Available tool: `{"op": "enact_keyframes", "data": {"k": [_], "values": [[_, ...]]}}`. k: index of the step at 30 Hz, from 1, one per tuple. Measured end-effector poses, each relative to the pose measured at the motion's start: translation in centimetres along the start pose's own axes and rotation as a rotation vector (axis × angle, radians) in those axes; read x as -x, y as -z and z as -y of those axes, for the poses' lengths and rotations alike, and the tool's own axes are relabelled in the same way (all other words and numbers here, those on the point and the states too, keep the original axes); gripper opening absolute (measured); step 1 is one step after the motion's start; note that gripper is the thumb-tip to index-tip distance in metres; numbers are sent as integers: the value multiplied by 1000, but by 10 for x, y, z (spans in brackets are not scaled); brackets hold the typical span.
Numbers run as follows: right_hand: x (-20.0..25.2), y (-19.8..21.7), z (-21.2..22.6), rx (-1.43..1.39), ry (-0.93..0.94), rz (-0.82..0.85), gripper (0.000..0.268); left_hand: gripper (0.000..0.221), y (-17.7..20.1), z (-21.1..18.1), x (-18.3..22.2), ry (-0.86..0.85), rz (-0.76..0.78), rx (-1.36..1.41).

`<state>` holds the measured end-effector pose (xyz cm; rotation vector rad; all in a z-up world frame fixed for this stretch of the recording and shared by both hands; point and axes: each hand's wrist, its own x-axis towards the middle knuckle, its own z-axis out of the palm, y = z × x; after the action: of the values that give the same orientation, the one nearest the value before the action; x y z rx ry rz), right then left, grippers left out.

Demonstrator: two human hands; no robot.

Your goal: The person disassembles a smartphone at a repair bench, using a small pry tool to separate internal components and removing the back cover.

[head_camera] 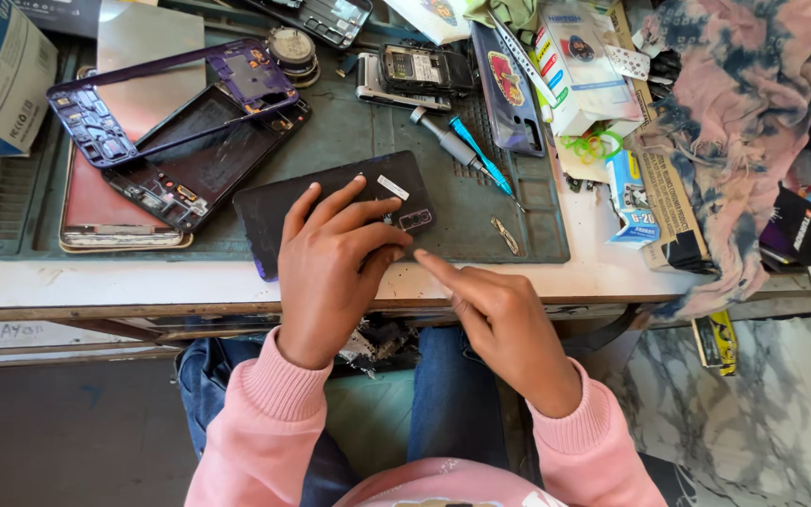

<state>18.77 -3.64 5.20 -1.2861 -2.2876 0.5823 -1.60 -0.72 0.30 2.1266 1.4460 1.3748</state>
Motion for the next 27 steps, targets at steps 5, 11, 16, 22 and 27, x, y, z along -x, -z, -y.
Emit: {"op": "enact_keyframes", "data": {"k": [5,11,16,22,27], "values": [[4,3,-9,-41,3,-86,53,7,-7,5,5,34,-34,-23],[8,13,-17,109,-96,-171,42,78,-4,-8,-5,41,-158,-270],[16,4,-23,51,1,-241,37,101,8,-7,-30,144,103,-407],[24,-1,-26,-30,-78,-316,35,35,11,27,-85,-205,175,-600],[17,2,-26,139,-63,-324,35,21,7,42,-70,-96,122,-511]]}}
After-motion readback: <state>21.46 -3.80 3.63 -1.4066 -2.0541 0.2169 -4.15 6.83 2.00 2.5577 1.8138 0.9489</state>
